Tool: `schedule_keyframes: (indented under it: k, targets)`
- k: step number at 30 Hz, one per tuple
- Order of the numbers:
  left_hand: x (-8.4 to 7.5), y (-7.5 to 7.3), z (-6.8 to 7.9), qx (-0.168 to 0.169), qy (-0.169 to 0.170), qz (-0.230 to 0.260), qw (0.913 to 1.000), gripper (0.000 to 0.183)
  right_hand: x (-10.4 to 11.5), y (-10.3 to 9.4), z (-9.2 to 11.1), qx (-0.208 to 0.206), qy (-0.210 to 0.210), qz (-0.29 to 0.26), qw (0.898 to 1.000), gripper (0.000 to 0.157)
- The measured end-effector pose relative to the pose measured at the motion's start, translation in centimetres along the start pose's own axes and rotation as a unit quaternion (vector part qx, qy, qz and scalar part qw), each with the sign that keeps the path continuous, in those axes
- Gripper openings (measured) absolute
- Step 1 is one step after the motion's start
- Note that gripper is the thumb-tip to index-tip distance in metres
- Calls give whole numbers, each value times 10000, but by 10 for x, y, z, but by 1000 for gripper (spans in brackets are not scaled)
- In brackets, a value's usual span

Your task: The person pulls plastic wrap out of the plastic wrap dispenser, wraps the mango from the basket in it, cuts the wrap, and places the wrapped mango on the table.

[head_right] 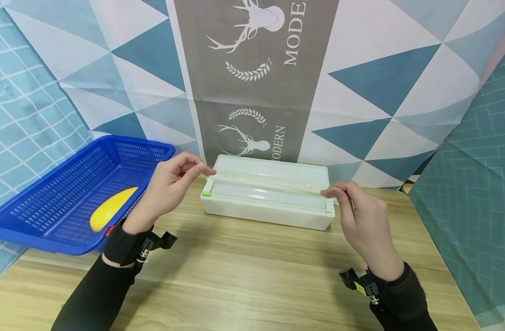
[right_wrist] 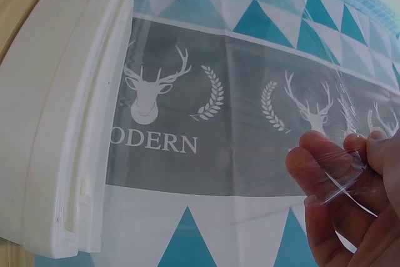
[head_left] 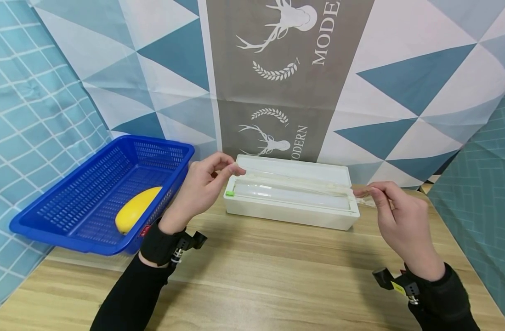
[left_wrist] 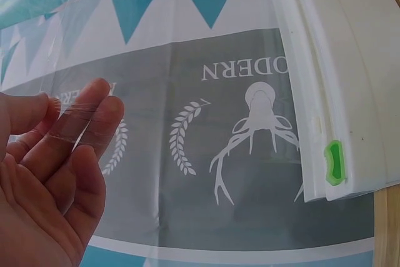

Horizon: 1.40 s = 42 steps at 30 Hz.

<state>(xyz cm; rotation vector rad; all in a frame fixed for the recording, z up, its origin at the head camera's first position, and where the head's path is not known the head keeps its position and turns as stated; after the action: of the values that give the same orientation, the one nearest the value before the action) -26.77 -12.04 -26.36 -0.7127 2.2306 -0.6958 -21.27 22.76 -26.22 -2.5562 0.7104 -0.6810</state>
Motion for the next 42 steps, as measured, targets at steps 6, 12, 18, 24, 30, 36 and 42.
schedule_keyframes:
  k: [6, 12, 18, 24, 30, 36, 42]
  targets:
    - [-1, -1, 0, -10, 38, 32, 10000, 14, 1, -2, 0, -35, 22, 29, 10000, 9]
    - [-3, -2, 0, -43, 76, 26, 10000, 13, 4, -4, 0, -58, 15, 47, 10000, 9]
    - [-4, -4, 0, -107, 127, 23, 9999, 13, 7, -6, 0, -64, -55, 57, 9999, 8]
    - [-8, -7, 1, -185, 196, 29, 9996, 12, 9, -8, -1, -151, -135, 6, 9998, 9]
    - [-10, -10, 2, -250, 251, 7, 9994, 11, 10, -10, 0, -247, -142, 30, 9996, 15]
    - [-13, -12, 3, -284, 294, -10, 9992, 10, 12, -12, -1, -296, -183, -16, 9994, 16]
    - [-15, -14, 3, -293, 306, 5, 9991, 10, 15, -14, -1, -322, -143, -12, 9994, 14]
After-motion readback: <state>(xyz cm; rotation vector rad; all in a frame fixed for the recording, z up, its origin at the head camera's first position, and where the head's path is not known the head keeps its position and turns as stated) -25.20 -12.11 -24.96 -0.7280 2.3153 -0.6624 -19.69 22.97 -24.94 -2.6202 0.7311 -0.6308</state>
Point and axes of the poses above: each hand's wrist, its own z-axis away from the middle knuckle, its own y-axis out of the palm, x = y × z, the point moved 7 cm from there along -z, towards the middle knuckle, and after that the axes turned 15 degrees about -z, right-handed, at the moved point
